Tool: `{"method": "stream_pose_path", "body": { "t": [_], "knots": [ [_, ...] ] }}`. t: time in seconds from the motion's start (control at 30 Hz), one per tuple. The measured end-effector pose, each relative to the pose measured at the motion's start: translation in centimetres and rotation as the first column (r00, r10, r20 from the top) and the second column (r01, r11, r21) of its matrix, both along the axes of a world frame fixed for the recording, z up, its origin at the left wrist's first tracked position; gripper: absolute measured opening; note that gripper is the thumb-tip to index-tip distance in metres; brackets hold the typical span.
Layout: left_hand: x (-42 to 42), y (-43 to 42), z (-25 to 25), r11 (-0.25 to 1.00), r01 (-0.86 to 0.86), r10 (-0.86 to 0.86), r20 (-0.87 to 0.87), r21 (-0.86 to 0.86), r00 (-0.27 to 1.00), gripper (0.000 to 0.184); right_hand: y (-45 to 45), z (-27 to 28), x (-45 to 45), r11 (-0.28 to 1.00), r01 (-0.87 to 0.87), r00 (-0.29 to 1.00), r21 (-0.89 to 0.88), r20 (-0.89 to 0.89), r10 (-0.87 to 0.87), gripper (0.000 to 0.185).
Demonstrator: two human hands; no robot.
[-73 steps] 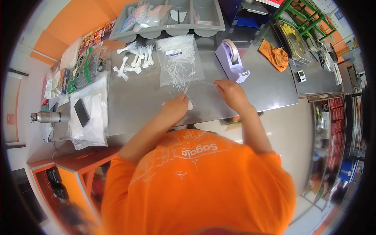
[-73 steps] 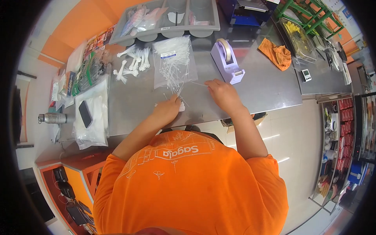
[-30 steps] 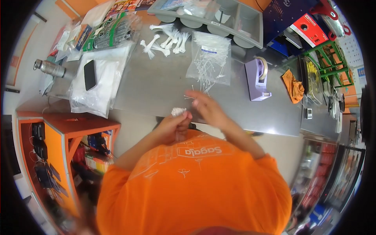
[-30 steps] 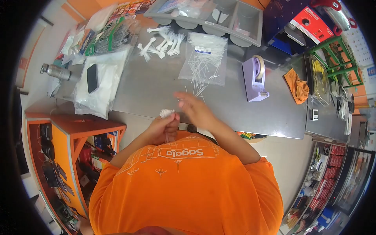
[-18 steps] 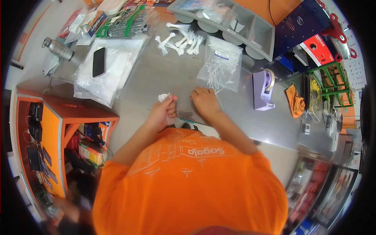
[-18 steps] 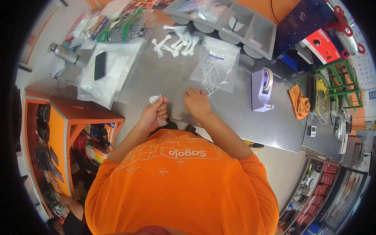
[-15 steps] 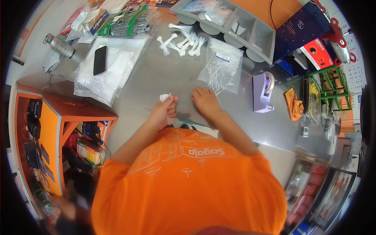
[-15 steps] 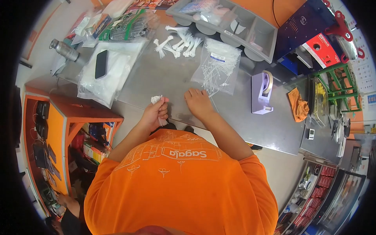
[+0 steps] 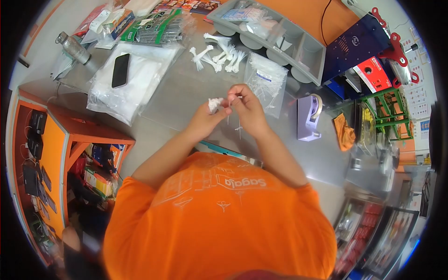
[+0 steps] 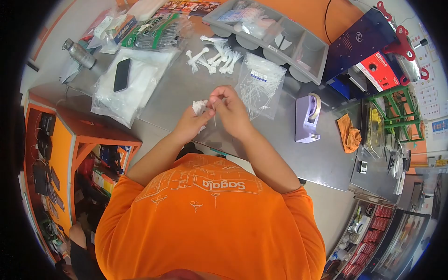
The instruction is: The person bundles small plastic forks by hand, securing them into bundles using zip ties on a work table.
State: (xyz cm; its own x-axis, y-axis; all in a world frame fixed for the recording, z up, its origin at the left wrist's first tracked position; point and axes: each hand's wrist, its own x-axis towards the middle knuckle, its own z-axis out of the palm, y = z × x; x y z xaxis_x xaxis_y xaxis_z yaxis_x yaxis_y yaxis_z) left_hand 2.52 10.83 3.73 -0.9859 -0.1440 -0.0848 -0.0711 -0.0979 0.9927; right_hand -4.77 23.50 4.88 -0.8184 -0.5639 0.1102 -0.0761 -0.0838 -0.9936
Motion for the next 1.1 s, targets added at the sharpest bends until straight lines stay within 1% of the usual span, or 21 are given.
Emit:
{"method": "stream_pose_path", "body": {
  "t": [0.03,0.07,0.13,0.17,0.23,0.27,0.33,0.37,0.43,0.47,0.53,0.67,0.77,0.83,0.87,0.9,0.93,0.97,1.03,1.07,1.1],
  "knots": [
    [0.0,0.0,0.0,0.993,0.118,-0.119,-0.075,-0.016,0.990,0.023,0.0,0.1,0.5,0.996,-0.062,0.995,-0.058,0.077,0.067,0.011],
    [-0.1,0.0,-0.5,0.993,0.120,-0.121,-0.072,-0.013,0.990,0.023,0.2,0.3,0.6,0.997,-0.060,0.995,-0.055,0.081,0.064,0.011],
    [0.0,-0.2,-1.6,0.980,0.162,-0.169,0.057,0.113,0.984,0.026,0.7,0.5,0.7,0.990,-0.130,0.959,-0.052,0.249,0.139,0.014],
    [0.2,-0.4,-2.0,0.980,0.165,-0.173,0.062,0.115,0.983,0.026,1.2,-0.1,0.6,0.991,-0.125,0.958,-0.052,0.255,0.134,0.014],
    [0.8,-0.7,-2.2,0.971,0.157,-0.180,0.119,0.180,0.976,0.027,2.5,-2.1,0.1,0.979,0.042,0.990,0.201,-0.142,-0.013,0.015],
    [1.1,-0.7,-2.4,0.970,0.162,-0.186,0.120,0.181,0.975,0.027,3.5,-2.7,-0.1,0.978,0.047,0.990,0.202,-0.141,-0.018,0.015],
    [1.7,-0.4,-3.1,0.974,-0.137,0.112,0.143,0.178,0.983,0.027,5.5,-3.7,0.0,0.778,-0.042,0.880,0.626,-0.345,0.326,0.017],
    [1.8,-0.4,-3.4,0.975,-0.135,0.109,0.147,0.179,0.983,0.027,5.9,-4.4,0.5,0.777,-0.043,0.883,0.627,-0.341,0.324,0.017],
    [1.8,-0.8,-3.9,0.889,-0.299,0.209,0.276,0.345,0.938,0.026,6.3,-5.5,1.3,0.593,0.194,0.651,0.781,-0.555,0.518,0.012],
    [1.9,-1.0,-4.2,0.849,-0.355,0.236,0.320,0.392,0.918,0.026,6.3,-5.9,1.2,0.594,0.196,0.652,0.781,-0.556,0.516,0.012],
    [2.2,-1.5,-4.6,0.749,-0.209,0.045,0.266,0.628,0.963,0.023,6.1,-6.6,0.9,0.574,0.222,0.596,0.788,-0.576,0.559,0.008],
    [1.9,-1.6,-4.5,0.772,-0.137,-0.028,0.249,0.621,0.968,0.022,6.0,-7.9,0.4,0.661,0.270,0.534,0.700,-0.680,0.502,0.006],
    [1.7,-1.3,-4.8,0.781,-0.131,-0.033,0.249,0.611,0.968,0.022,5.8,-7.8,0.0,0.709,0.290,0.579,0.643,-0.708,0.405,0.010],
    [1.6,-1.0,-4.8,0.835,-0.074,-0.063,0.227,0.546,0.972,0.025,5.0,-7.1,-0.5,0.809,0.325,0.697,0.490,-0.702,0.145,0.007],
    [1.4,-0.9,-4.9,0.835,-0.071,-0.063,0.223,0.545,0.973,0.025,4.5,-6.6,-0.7,0.809,0.327,0.695,0.488,-0.705,0.144,0.007],
    [1.4,-0.7,-5.1,0.854,-0.083,-0.040,0.224,0.514,0.974,0.027,3.8,-6.0,-0.8,0.881,0.321,0.848,0.346,-0.519,-0.105,0.007],
    [1.4,-0.5,-5.0,0.871,-0.094,-0.020,0.226,0.482,0.974,0.030,3.1,-5.2,-0.5,0.913,0.360,0.919,0.194,-0.245,-0.310,0.007],
    [1.3,0.0,-4.9,0.872,-0.089,-0.026,0.227,0.481,0.973,0.030,2.3,-4.1,0.0,0.911,0.365,0.917,0.193,-0.243,-0.316,0.007],
    [1.0,1.3,-3.9,0.874,-0.136,0.048,0.196,0.467,0.980,0.033,0.7,-2.2,1.5,0.947,0.322,0.889,-0.006,0.346,-0.300,0.012],
    [0.9,1.4,-4.2,0.877,-0.125,0.037,0.195,0.464,0.980,0.033,0.0,-2.3,2.1,0.943,0.333,0.886,-0.010,0.347,-0.309,0.012],
    [0.9,1.5,-4.9,0.840,-0.104,-0.001,0.194,0.532,0.981,0.034,-0.5,-2.4,2.8,0.953,0.303,0.852,-0.026,0.454,-0.259,0.014]
  ]
}}
